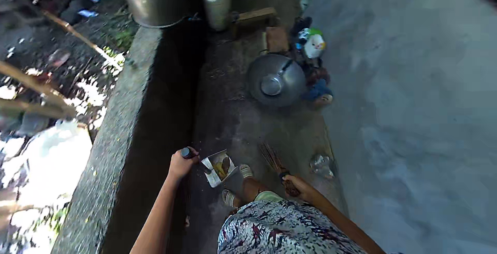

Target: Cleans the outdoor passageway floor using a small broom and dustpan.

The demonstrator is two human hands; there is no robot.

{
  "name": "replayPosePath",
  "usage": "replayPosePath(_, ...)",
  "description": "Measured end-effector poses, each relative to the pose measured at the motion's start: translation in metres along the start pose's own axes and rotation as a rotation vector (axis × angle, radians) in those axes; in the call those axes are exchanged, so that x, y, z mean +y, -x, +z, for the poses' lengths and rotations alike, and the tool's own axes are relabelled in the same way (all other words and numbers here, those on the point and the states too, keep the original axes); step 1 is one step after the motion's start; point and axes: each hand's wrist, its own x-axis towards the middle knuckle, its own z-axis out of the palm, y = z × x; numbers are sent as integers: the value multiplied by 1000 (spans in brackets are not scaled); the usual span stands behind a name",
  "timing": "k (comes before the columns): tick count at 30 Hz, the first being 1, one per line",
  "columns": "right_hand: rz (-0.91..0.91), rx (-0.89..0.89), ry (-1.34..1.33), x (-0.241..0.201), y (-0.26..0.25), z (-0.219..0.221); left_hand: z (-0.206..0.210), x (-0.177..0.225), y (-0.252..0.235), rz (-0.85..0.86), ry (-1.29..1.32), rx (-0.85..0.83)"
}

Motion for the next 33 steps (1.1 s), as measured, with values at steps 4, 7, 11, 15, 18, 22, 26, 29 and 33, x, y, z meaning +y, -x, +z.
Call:
replayPosePath(4,-22,78,-188,46,-5,-19,14,56,-18,170,-96,-99)
replayPosePath(7,-60,90,-166,85,-12,-49,27,93,-35,267,-178,-143)
replayPosePath(11,65,-8,-102,97,25,-93,51,144,-50,366,-231,-192)
replayPosePath(15,126,17,-38,101,57,-125,81,173,-69,492,-243,-220)
replayPosePath(18,181,37,-49,128,54,-141,104,189,-84,530,-272,-272)
replayPosePath(22,231,34,-180,161,45,-140,128,217,-109,508,-274,-381)
replayPosePath(26,183,127,-368,176,52,-92,151,234,-133,445,-163,-496)
replayPosePath(29,66,254,-578,202,45,-41,168,242,-143,454,-146,-604)
replayPosePath(33,69,355,-904,225,51,38,184,251,-144,496,-181,-744)
